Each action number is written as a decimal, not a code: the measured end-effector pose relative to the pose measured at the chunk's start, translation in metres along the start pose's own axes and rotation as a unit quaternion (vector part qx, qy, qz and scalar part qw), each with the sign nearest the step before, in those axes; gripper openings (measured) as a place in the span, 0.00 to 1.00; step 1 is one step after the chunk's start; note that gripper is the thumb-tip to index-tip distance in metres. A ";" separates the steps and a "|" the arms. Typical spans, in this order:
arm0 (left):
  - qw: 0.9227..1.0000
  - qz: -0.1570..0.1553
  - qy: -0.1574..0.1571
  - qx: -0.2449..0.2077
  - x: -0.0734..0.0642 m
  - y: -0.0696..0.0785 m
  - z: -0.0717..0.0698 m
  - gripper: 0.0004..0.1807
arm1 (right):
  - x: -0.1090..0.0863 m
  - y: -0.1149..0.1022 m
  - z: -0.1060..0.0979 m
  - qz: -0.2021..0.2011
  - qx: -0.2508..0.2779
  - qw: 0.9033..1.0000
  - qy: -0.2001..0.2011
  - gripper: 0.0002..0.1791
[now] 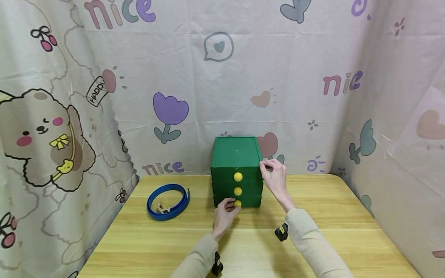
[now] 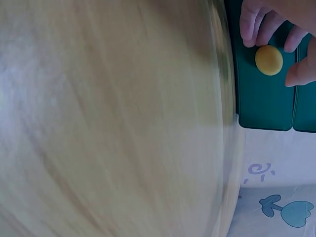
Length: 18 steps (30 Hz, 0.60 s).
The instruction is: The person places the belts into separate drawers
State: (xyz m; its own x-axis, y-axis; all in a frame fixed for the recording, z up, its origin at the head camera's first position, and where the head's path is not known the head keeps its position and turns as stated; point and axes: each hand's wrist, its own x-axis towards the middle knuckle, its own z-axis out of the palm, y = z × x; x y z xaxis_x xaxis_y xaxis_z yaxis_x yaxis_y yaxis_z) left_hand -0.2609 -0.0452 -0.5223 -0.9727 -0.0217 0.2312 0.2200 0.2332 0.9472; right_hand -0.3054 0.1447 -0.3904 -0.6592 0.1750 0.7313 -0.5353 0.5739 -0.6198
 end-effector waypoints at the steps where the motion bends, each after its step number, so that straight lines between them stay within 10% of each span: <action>1: 1.000 0.003 -0.007 0.001 0.000 0.000 0.000 0.20 | 0.000 0.000 0.000 -0.003 -0.001 1.000 0.000 0.06; 18: 0.996 0.004 -0.083 -0.009 0.004 -0.004 -0.005 0.22 | -0.002 0.003 0.002 -0.013 0.010 1.000 0.011 0.06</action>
State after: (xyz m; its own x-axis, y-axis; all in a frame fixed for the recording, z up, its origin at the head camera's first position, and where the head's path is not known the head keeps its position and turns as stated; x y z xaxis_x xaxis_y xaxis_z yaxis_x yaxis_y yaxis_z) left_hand -0.2655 -0.0506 -0.5237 -0.9696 0.1418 0.1996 0.2271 0.2157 0.9497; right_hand -0.3066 0.1443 -0.3940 -0.6331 0.1784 0.7533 -0.5628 0.5620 -0.6061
